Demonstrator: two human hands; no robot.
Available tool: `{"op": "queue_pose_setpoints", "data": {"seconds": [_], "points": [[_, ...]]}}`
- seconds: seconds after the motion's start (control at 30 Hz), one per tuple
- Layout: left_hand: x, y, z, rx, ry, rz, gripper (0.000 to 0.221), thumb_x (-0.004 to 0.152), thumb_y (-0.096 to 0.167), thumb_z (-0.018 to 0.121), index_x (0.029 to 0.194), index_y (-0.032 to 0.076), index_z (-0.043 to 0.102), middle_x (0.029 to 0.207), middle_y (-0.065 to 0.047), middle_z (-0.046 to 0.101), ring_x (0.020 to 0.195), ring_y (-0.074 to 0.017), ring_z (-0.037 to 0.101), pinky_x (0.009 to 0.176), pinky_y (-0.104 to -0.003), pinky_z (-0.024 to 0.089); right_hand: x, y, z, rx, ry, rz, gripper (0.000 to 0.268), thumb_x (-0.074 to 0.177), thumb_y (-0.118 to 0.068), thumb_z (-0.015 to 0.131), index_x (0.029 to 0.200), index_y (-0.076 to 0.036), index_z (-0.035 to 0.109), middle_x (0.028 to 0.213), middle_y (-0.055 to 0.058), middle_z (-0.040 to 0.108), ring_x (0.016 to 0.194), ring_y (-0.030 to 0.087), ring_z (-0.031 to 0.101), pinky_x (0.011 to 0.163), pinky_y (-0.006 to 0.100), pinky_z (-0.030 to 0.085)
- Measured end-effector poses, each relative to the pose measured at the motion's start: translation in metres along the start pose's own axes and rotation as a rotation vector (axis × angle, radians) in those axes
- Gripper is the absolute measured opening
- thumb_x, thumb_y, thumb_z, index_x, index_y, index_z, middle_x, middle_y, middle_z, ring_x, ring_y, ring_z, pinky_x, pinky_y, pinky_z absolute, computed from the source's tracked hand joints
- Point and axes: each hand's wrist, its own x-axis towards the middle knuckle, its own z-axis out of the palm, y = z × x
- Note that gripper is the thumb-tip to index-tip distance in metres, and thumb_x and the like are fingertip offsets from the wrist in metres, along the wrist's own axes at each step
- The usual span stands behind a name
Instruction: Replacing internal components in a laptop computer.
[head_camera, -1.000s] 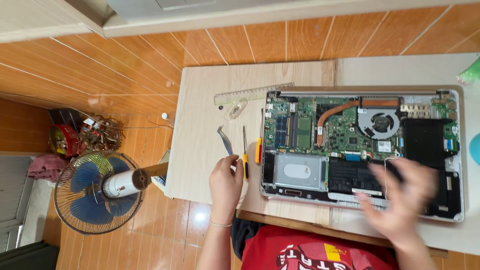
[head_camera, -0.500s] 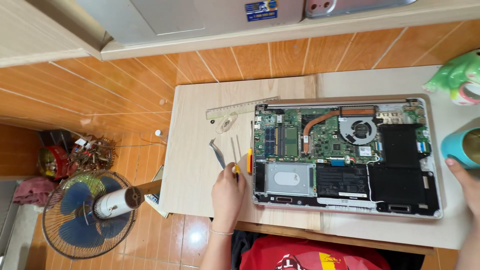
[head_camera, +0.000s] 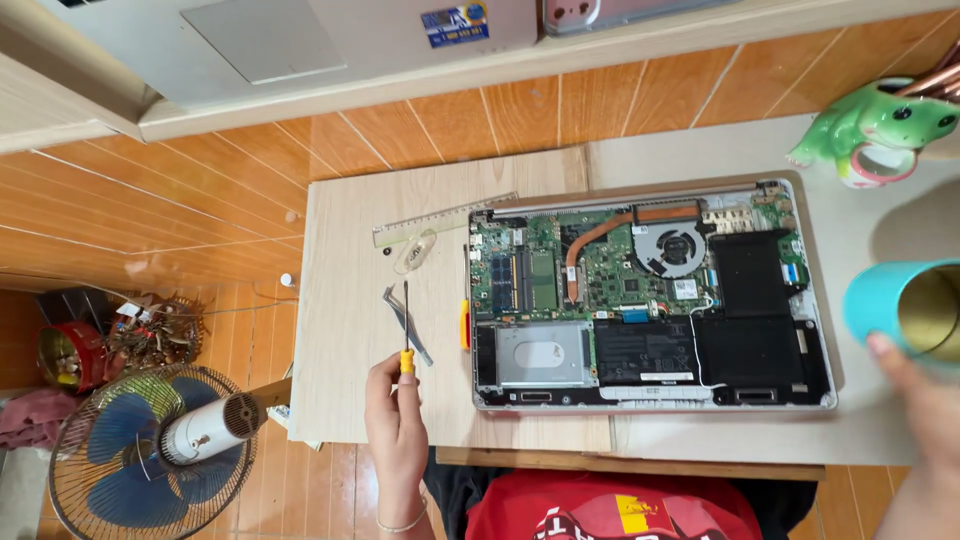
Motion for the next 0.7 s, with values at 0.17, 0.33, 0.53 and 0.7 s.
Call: {"op": "queue_pose_setpoints", "data": {"seconds": [0.17, 0.33, 0.53, 0.7], "points": [[-0.019, 0.029, 0.018, -0.16, -0.066, -0.128, 0.029, 0.107, 0.013, 0.049, 0.131, 0.002, 0.06, 0.088, -0.004, 0.059, 0.075, -0.0081, 0.05, 0.064, -0.023, 0.043, -0.075, -0.192, 0.055, 0.031, -0.005, -0.162, 0.093, 0.07, -0.01, 0.088, 0.148, -0.002, 0.039, 0.143, 0.014, 0.05, 0.134, 0.025, 0.054, 0.121, 0.043, 0.047], [-0.04, 0.06, 0.012, -0.222, -0.292, 0.188, 0.015, 0.095, 0.006, 0.07, 0.108, 0.001, 0.063, 0.094, -0.007, 0.066, 0.084, -0.0124, 0.063, 0.074, -0.024, 0.052, -0.101, -0.226, 0.097, 0.021, -0.053, -0.461, 0.11, 0.06, -0.02, 0.097, 0.146, -0.013, 0.029, 0.145, 0.015, 0.043, 0.14, 0.033, 0.052, 0.124, 0.049, 0.04], [-0.045, 0.089, -0.008, -0.346, -0.521, 0.529, 0.028, 0.083, 0.006, 0.087, 0.103, 0.0, 0.069, 0.095, -0.011, 0.068, 0.08, -0.0193, 0.069, 0.069, -0.028, 0.055, -0.102, -0.249, 0.114, -0.028, -0.018, -0.58, 0.105, 0.056, -0.025, 0.097, 0.134, -0.012, 0.029, 0.139, 0.018, 0.044, 0.133, 0.039, 0.055, 0.125, 0.058, 0.044], [-0.046, 0.097, -0.007, -0.331, -0.617, 0.609, 0.032, 0.081, 0.013, 0.093, 0.102, 0.003, 0.071, 0.086, -0.009, 0.071, 0.071, -0.0201, 0.07, 0.064, -0.029, 0.055, -0.102, -0.263, 0.119, -0.049, -0.004, -0.632, 0.105, 0.055, -0.025, 0.098, 0.132, -0.011, 0.029, 0.135, 0.019, 0.043, 0.129, 0.04, 0.054, 0.121, 0.058, 0.045]]}}
